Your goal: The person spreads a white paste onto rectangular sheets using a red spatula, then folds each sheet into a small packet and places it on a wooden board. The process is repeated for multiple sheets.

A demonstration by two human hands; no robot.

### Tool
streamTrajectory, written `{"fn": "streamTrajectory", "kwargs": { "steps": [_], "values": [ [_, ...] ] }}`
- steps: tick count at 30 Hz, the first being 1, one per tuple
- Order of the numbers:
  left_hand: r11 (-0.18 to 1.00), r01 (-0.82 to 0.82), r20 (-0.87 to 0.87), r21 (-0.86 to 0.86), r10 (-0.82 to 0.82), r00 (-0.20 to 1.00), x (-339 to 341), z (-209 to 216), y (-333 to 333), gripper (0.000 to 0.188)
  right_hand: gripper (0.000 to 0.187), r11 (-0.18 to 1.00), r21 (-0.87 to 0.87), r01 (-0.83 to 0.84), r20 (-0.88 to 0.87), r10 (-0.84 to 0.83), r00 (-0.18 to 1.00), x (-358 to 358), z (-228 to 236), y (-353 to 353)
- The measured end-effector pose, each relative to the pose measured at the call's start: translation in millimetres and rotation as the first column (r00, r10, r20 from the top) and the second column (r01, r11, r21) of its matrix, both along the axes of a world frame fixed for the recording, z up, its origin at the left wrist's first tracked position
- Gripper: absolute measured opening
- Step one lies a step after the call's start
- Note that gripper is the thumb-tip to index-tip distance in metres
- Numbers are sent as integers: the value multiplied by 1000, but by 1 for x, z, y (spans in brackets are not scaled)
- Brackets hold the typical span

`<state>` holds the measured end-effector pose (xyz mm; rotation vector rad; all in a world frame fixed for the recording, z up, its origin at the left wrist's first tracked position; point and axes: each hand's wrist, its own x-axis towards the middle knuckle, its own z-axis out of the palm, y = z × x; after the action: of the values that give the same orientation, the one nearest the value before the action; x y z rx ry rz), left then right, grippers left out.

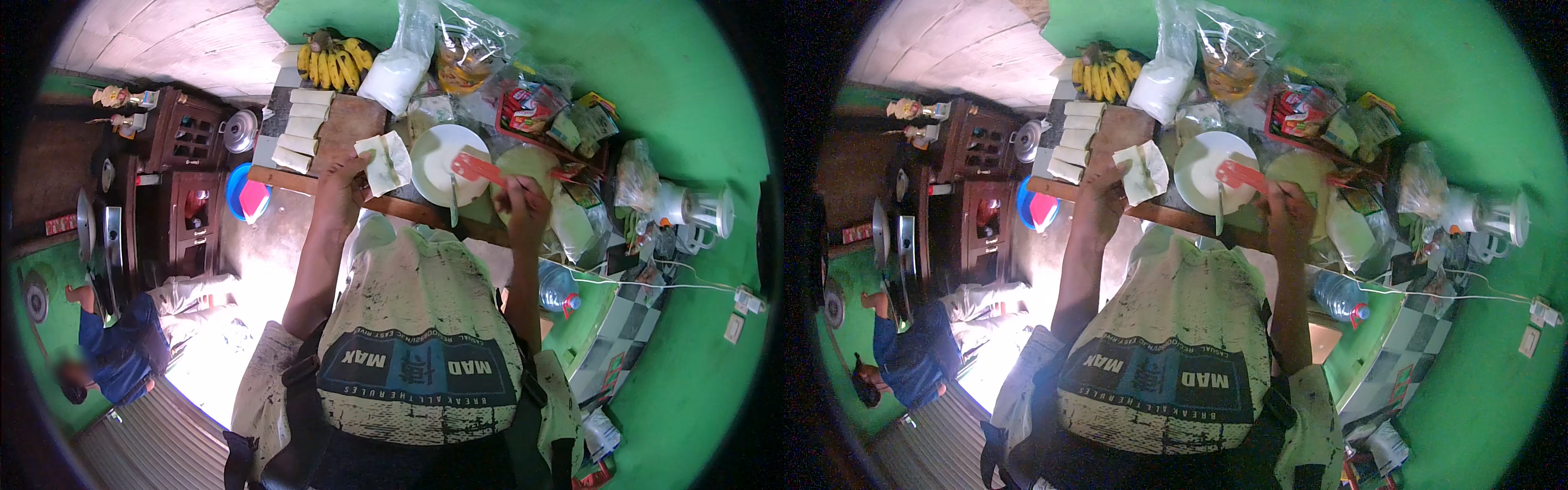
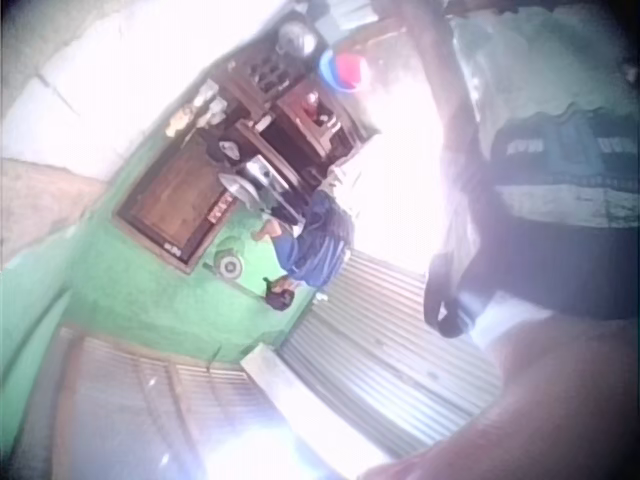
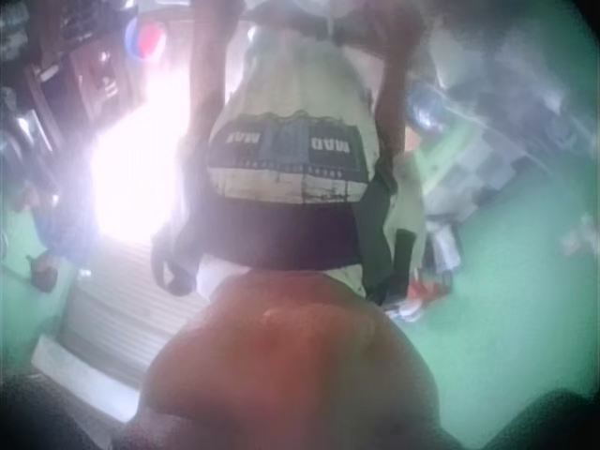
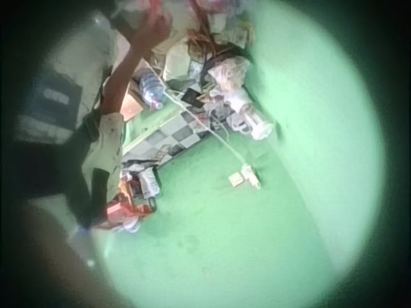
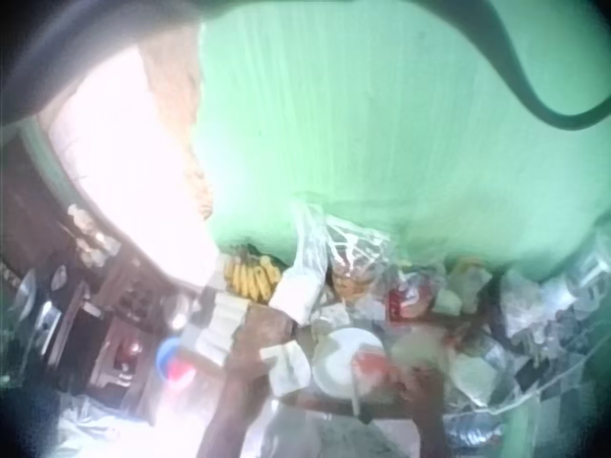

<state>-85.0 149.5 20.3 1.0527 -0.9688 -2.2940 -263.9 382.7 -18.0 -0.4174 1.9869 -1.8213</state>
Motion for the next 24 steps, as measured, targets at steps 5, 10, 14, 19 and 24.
{"fn": "streamTrajectory", "kwargs": {
  "steps": [5,10,14,19,24],
  "values": [
    [999,24,35,29,-25,999,-12,13,6,20,17,991,132,-8,-74,18,997,4,-20,4],
    [997,60,50,51,-63,997,-7,-4,3,28,16,996,-56,67,57,-64,996,11,7,26],
    [987,150,35,56,-152,988,-14,-13,10,36,18,998,-35,49,22,-48,999,6,-16,12],
    [989,143,68,48,-146,987,-22,-4,12,33,19,997,-11,75,72,-74,995,15,7,25],
    [988,145,41,46,-147,988,-24,-11,14,24,24,944,-240,225,306,-146,941,9,41,35]
  ]
}}
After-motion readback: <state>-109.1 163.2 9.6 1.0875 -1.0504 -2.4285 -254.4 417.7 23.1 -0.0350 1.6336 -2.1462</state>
